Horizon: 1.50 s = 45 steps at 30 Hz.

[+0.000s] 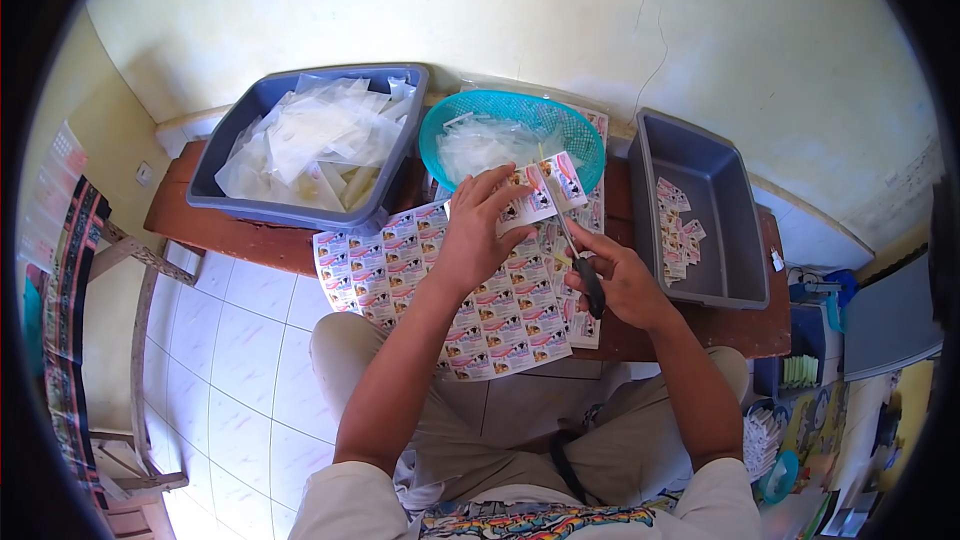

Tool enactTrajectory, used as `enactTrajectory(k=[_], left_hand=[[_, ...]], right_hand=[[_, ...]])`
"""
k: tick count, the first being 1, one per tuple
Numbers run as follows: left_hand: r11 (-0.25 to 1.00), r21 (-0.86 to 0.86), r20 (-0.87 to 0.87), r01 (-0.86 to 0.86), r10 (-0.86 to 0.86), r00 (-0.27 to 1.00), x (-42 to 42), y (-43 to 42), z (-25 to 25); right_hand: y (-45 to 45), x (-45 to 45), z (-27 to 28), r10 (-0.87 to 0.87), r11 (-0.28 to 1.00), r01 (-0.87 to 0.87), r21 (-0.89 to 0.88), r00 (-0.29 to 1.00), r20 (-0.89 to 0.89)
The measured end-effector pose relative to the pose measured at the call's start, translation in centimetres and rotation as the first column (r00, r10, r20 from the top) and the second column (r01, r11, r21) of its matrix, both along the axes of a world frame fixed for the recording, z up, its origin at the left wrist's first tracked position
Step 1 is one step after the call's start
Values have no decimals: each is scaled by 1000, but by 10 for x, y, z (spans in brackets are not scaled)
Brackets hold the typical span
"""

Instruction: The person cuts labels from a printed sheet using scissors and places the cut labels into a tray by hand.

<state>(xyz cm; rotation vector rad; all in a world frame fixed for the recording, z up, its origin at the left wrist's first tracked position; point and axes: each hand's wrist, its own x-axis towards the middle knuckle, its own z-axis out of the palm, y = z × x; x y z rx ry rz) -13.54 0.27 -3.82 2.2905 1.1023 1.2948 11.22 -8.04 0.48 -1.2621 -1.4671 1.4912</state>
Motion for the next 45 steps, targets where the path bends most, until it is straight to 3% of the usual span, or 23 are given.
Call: enactTrajectory(k=[24,45], left_hand=[[986,-160,-46,46,-54,997,-2,-23,-16],[989,-138,-82,59,-71,994,-8,-44,-40]], right_hand=[[-22,-15,-24,-79,997,79,-8,997,-12],[-38,-19,-41,-98,988,95,-122,995,-13]])
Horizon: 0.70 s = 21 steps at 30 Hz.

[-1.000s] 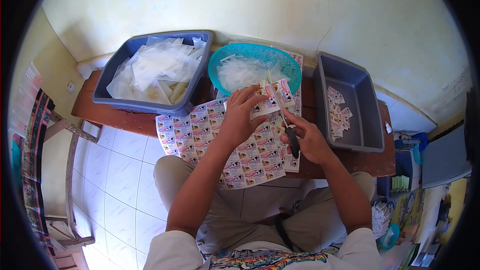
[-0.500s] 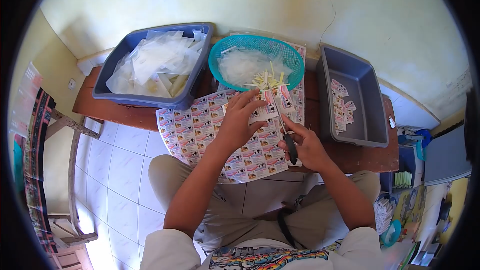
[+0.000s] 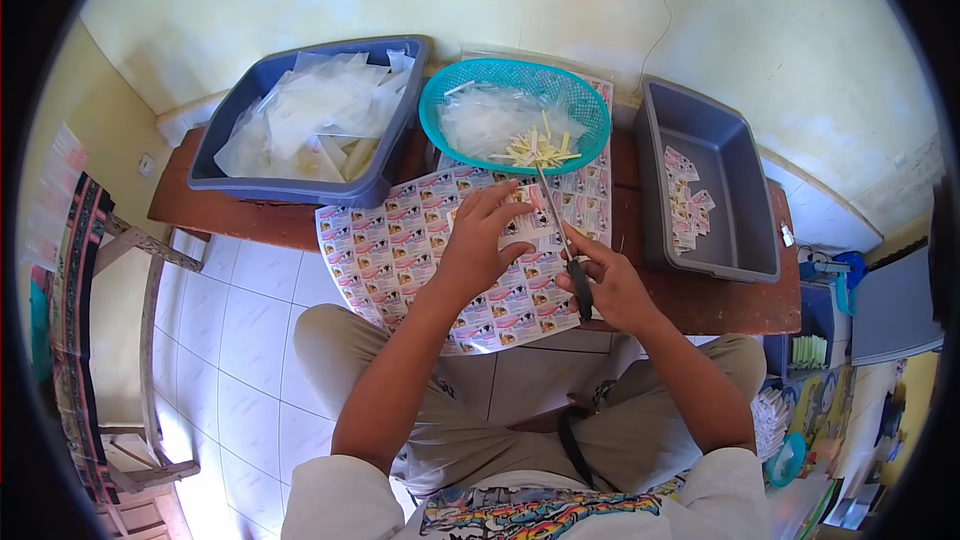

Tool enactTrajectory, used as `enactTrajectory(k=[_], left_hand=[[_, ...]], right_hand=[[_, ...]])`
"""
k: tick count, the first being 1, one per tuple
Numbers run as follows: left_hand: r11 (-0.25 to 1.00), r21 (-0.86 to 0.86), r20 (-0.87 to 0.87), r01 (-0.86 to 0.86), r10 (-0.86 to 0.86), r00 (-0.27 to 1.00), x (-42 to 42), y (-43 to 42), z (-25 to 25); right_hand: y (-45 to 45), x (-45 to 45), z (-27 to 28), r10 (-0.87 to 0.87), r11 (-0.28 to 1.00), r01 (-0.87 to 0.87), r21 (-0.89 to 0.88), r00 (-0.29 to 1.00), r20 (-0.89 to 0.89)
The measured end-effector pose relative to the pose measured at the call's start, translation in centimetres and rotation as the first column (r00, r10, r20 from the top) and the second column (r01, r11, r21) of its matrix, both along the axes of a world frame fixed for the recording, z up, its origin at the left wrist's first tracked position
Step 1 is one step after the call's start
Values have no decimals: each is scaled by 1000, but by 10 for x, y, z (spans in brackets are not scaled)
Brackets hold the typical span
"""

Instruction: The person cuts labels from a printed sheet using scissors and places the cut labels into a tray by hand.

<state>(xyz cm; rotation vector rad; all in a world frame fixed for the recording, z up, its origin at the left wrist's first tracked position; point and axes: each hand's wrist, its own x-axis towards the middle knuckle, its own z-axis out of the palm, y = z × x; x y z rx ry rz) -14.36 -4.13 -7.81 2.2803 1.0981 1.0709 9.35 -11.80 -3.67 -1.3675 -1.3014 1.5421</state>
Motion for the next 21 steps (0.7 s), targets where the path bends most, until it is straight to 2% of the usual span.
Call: enactTrajectory(k=[3,5,6,8,12,14,18,21], left_hand=[[1000,19,-29,-9,9,1000,-4,0,-8],[1000,-18,-27,-20,20,999,-8,-3,-11],[1000,-17,-29,-20,19,999,-9,-5,-14],[996,-43,-101,-83,78,992,-12,-12,-21],[989,-110,-132,-100,85,988,-16,-15,-39],[980,-141,-195,-142,114,974,-18,-14,-47],[978,-137,-204,-156,126,971,-19,-14,-55],[980,-119,-220,-159,130,967,-22,-14,-60]], right_hand=[[0,4,-12,25,996,-27,88,999,27],[0,6,-17,60,984,-96,153,972,227],[-1,7,-20,59,984,-95,154,973,225],[-3,7,-26,80,945,-221,242,872,483],[-4,1,-30,89,929,-272,252,823,561],[-4,-1,-41,61,892,-326,312,773,631],[-5,-4,-47,36,875,-350,334,735,677],[-6,-6,-48,54,885,-366,286,692,719]])
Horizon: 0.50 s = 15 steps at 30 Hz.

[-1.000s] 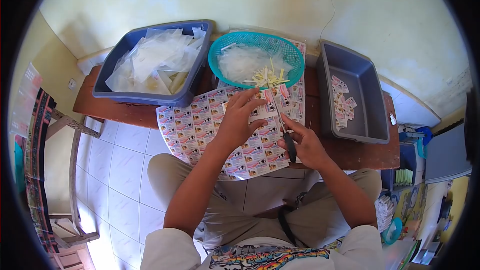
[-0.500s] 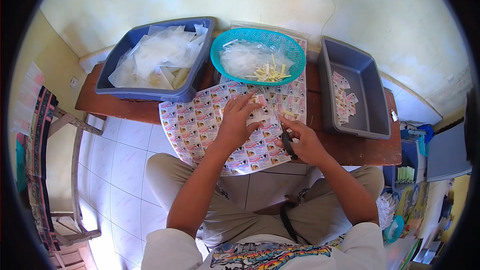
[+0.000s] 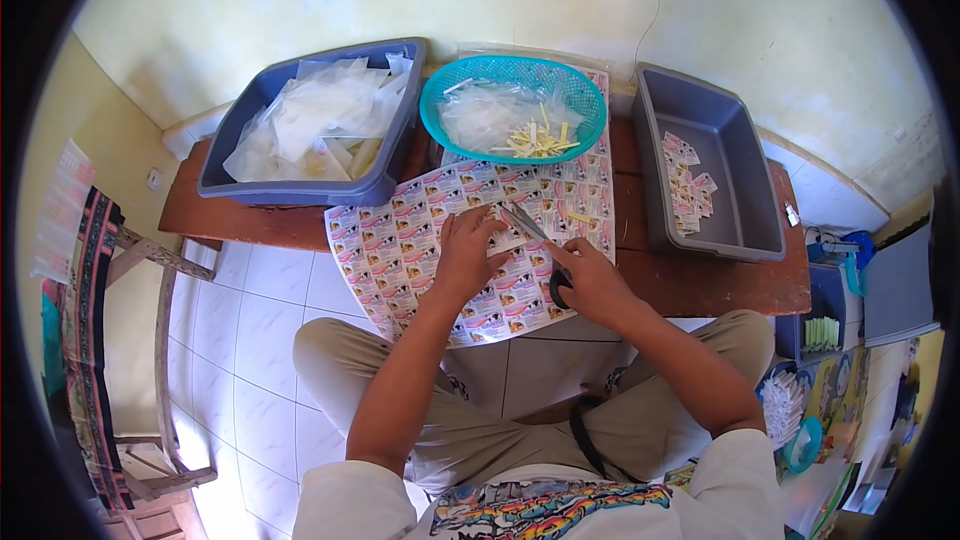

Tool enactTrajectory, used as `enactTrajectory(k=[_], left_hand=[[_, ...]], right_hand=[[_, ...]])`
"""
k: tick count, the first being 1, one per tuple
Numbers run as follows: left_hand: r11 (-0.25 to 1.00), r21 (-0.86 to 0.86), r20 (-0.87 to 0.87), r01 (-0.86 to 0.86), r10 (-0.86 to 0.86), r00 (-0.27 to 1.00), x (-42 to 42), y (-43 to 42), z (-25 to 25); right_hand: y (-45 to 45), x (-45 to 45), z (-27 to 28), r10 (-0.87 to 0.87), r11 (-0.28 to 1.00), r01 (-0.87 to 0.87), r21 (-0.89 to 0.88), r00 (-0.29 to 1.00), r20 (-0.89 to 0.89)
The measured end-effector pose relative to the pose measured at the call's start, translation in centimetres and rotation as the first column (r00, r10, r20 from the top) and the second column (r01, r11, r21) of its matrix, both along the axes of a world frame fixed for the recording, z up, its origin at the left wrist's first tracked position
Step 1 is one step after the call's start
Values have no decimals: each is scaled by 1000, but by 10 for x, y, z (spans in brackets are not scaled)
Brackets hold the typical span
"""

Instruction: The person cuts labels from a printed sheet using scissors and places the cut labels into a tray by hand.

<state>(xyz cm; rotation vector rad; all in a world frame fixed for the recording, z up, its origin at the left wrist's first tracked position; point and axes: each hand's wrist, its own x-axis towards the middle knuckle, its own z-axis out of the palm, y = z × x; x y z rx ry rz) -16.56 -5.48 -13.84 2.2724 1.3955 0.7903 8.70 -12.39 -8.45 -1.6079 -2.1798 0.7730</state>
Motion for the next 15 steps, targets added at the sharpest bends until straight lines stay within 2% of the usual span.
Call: enactTrajectory(k=[3,8,15], left_hand=[[1000,-5,15,7,-7,1000,-2,-2,-4],[998,53,-22,-16,17,1000,4,-2,0],[993,112,-51,-31,37,998,21,-1,15]], right_hand=[[-3,-7,8,-12,1000,12,-5,996,91],[-3,-16,2,-50,997,25,77,936,348],[-2,-18,10,-25,998,0,59,906,423]])
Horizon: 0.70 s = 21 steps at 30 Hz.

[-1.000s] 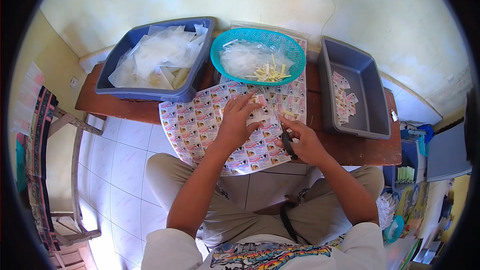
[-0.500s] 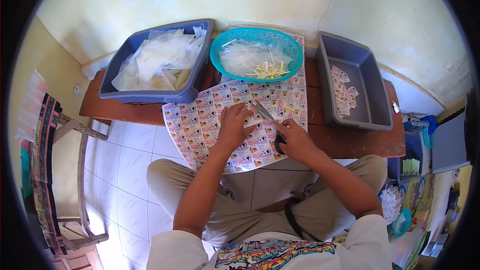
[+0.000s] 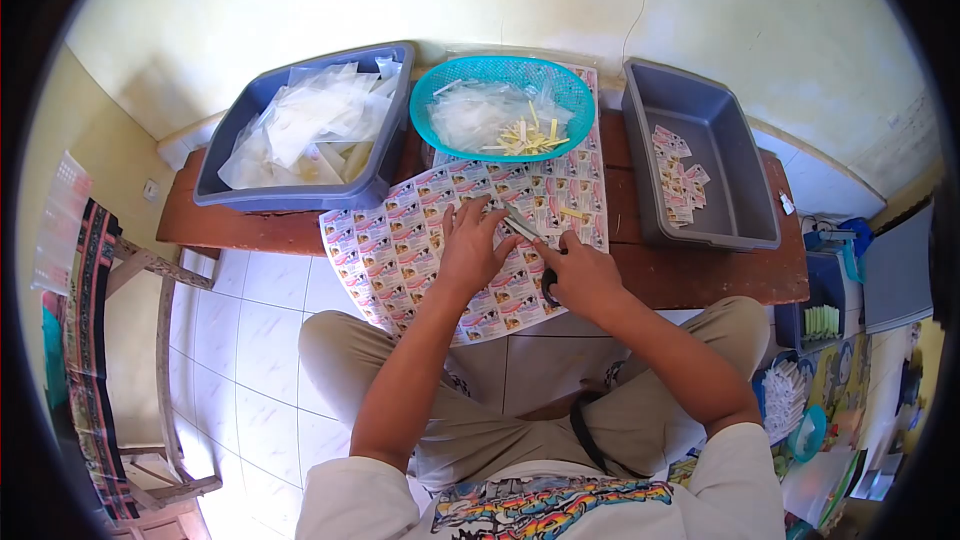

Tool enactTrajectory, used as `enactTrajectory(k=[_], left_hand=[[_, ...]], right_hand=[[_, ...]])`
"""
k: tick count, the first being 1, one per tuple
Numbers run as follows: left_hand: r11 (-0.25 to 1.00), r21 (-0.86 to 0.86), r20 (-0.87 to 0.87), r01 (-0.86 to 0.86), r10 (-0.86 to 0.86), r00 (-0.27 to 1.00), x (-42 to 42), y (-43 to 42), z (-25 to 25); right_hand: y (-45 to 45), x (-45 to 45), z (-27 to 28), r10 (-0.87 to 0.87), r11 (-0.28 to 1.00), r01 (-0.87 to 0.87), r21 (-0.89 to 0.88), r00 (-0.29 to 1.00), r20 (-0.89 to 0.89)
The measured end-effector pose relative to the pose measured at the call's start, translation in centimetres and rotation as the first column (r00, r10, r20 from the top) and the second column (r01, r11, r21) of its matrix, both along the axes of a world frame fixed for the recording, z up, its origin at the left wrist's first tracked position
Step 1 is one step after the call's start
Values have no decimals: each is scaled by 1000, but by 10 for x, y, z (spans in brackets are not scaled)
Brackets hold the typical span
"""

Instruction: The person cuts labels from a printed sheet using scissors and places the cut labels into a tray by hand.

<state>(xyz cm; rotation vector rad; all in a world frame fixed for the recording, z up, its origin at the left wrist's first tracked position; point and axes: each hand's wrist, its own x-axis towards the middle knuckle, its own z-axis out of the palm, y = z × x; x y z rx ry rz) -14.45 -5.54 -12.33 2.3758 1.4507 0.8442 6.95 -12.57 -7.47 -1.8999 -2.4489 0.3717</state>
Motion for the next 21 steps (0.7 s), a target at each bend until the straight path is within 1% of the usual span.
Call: enactTrajectory(k=[3,5,6,8,9,11,12,14,15,17,18,20,21], left_hand=[[1000,14,21,27,-27,999,6,1,1],[992,72,41,103,-106,994,10,5,0],[992,71,41,106,-109,993,12,7,0],[984,29,54,179,-180,982,16,11,0],[983,26,55,181,-183,982,17,12,-2],[982,-10,94,189,-187,978,22,14,-5],[982,-9,97,190,-188,977,23,17,-6],[973,6,108,229,-229,968,25,20,-9],[972,2,109,234,-233,966,27,21,-9],[969,10,104,245,-245,964,31,22,-9],[969,7,105,248,-247,963,33,24,-13],[956,73,33,284,-287,957,36,29,-21],[955,71,33,286,-289,957,38,29,-20]], right_hand=[[0,-2,6,-11,999,12,-40,1000,16],[2,0,8,-7,998,8,-68,1000,10],[3,1,10,-10,998,10,-69,1000,10],[7,5,16,-3,986,-1,-168,1000,-28],[8,7,15,-6,985,1,-171,1000,-28],[13,15,12,-56,988,33,-149,986,-157],[16,20,8,-58,988,34,-149,986,-154],[23,27,-3,-83,996,84,-12,955,-284],[26,29,-4,-90,996,88,-17,955,-283],[35,32,-7,-175,981,194,23,926,-334],[40,35,-13,-179,980,196,20,926,-333],[50,40,-27,-186,974,221,43,898,-398],[51,40,-27,-190,974,224,41,898,-398]])
